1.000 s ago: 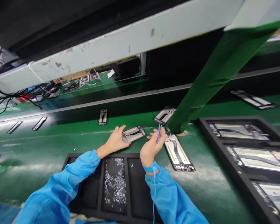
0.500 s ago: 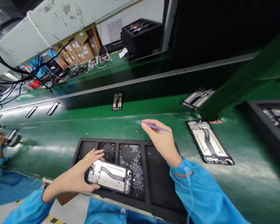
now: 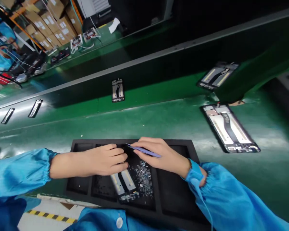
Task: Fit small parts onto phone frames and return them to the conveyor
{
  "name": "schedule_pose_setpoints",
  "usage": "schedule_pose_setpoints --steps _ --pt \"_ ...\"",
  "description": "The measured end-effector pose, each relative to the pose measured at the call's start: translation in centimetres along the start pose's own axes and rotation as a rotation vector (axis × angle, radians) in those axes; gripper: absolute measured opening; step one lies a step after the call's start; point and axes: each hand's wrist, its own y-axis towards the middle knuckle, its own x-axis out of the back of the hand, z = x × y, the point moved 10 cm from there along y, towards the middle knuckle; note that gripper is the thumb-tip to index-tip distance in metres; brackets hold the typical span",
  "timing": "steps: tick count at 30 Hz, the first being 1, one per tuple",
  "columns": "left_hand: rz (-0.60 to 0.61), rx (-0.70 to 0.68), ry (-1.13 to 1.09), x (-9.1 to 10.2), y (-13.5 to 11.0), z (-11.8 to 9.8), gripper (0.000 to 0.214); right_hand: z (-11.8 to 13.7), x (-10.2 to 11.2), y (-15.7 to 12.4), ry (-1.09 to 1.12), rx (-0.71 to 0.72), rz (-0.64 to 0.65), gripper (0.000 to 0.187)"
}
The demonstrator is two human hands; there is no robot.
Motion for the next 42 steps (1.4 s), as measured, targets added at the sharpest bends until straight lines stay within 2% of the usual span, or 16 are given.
schedule_pose_setpoints --steps 4,10,15,18,20,23,25,29,31,34,36,38,42 --pt "-0.020 -0.036 -0.058 0.4 -0.5 0.3 0.017 -0.6 -0.5 -0.5 0.005 0.019 0.026 0.013" --pt "-0.074 -0.084 -0.111 -0.1 0.3 -3.0 0.017 -0.1 -0.7 -0.1 0.009 0.084 0.103 0.016" --pt "-0.049 0.024 -0.049 -0.9 0.8 -2.5 0.018 0.0 -1.2 0.0 -0.042 0.109 0.160 0.020" --pt "-0.011 0.110 -0.048 -0.7 0.1 -2.8 0.028 0.0 -1.4 -0.1 -0.063 0.131 0.163 0.021" --pt "0.064 0.129 -0.129 -0.9 -0.7 -3.8 0.043 0.2 -1.4 -0.2 -0.095 0.170 0.152 0.020" --pt "0.219 0.083 -0.320 -2.2 -1.8 -5.7 0.066 0.5 -1.6 -0.5 -0.145 0.238 0.142 0.023" --pt "0.258 0.059 -0.362 -3.2 -2.3 -6.4 0.072 0.5 -1.7 -0.7 -0.149 0.251 0.140 0.026" --pt "0.089 0.064 -0.308 -3.8 -2.2 -6.3 0.063 0.6 -1.4 -0.7 -0.120 0.230 0.118 0.026" --pt "0.032 0.079 -0.290 -3.9 -2.0 -6.3 0.060 0.6 -0.3 0.1 -0.112 0.140 0.031 0.020" --pt "0.018 0.077 -0.285 -3.9 -1.6 -6.3 0.060 0.8 1.2 1.8 -0.144 -0.026 -0.116 0.013" --pt "0.005 0.062 -0.301 -3.6 -1.4 -6.3 0.055 1.7 0.3 3.1 -0.151 -0.033 -0.108 0.016" --pt "-0.012 0.055 -0.330 -3.2 -1.4 -6.1 0.049 2.5 -1.6 4.1 -0.153 0.023 -0.058 0.017" --pt "-0.016 0.067 -0.380 -3.1 -1.6 -5.7 0.049 2.3 -4.8 4.5 -0.152 0.089 0.020 0.017"
